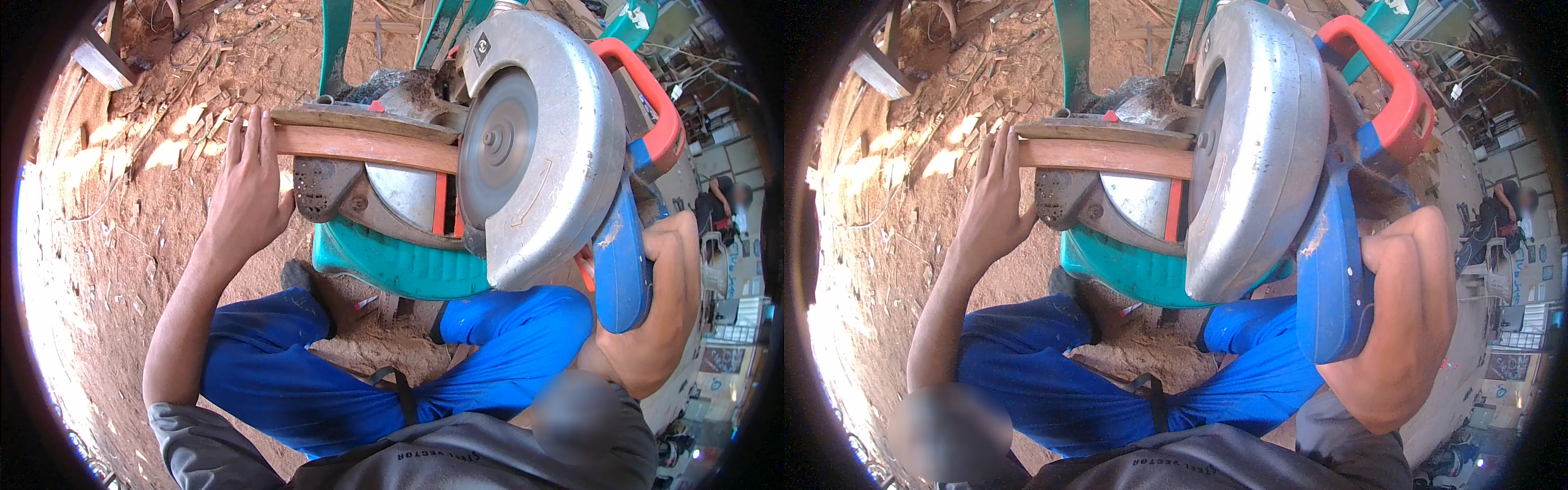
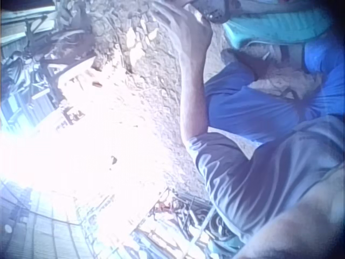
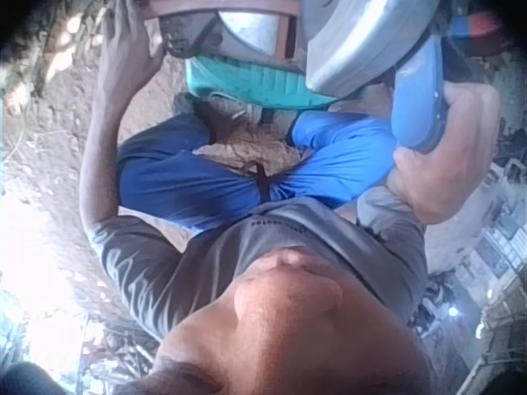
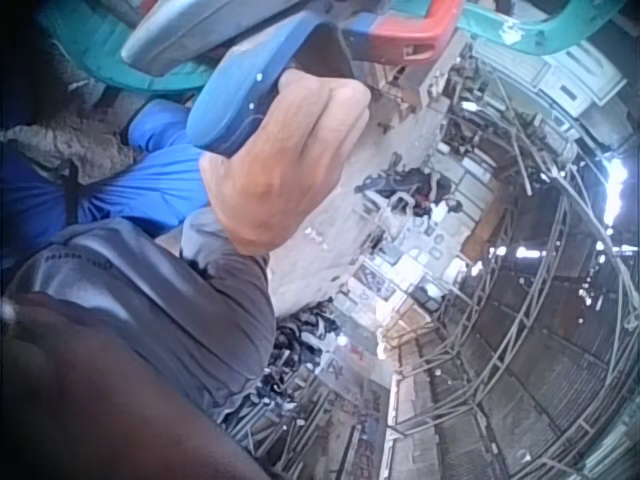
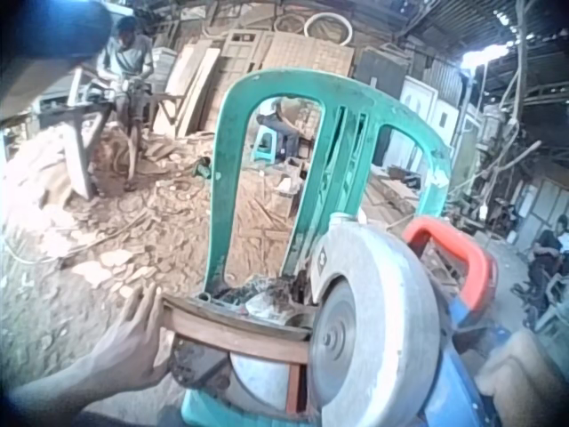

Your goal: The person positions a piece of wood on a miter saw and makes a cut using a circular saw that is mounted to it.

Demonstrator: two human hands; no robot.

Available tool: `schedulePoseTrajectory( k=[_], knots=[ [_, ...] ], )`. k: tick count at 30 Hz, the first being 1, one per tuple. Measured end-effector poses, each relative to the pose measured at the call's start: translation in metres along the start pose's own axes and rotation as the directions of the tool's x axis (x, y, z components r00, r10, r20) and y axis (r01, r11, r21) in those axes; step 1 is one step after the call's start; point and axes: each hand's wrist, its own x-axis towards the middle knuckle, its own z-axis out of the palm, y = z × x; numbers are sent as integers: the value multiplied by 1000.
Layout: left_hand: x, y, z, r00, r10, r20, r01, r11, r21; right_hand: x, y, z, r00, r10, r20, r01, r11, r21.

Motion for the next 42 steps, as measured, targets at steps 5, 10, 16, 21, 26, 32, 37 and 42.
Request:
schedulePoseTrajectory(
  k=[5, 10, 16, 21, 26, 32, 37, 42],
  knots=[
    [0, 1, 0, 1000, -6, 5, 6, 1000, -7, 1, 0, 0, 1000, -7, 21, 7, 1000, 4],
    [0, 1, -2, 1000, -18, 12, 18, 1000, -14, 0, 0, 0, 1000, -2, 13, 2, 1000, 5],
    [0, 1, -1, 999, -28, 18, 28, 1000, -6, 0, 0, -1, 1000, -5, 26, 5, 1000, 1],
    [0, 0, -2, 999, -26, 19, 26, 1000, -14, -1, -2, 1, 1000, 28, -3, -28, 1000, -4],
    [1, 1, -2, 1000, -15, 13, 16, 1000, -17, 0, 0, -2, 999, 7, 40, -7, 1000, 0],
    [1, 0, -1, 999, -28, 23, 28, 1000, -10, -1, -1, -2, 999, 11, 30, -11, 1000, -13],
    [0, -1, 0, 1000, -27, 14, 27, 1000, -13, 1, -1, -4, 999, 9, 42, -9, 1000, -7],
    [0, -1, -2, 999, -32, 30, 32, 999, -10, 0, 0, -3, 999, 5, 42, -4, 1000, -5]
  ],
)
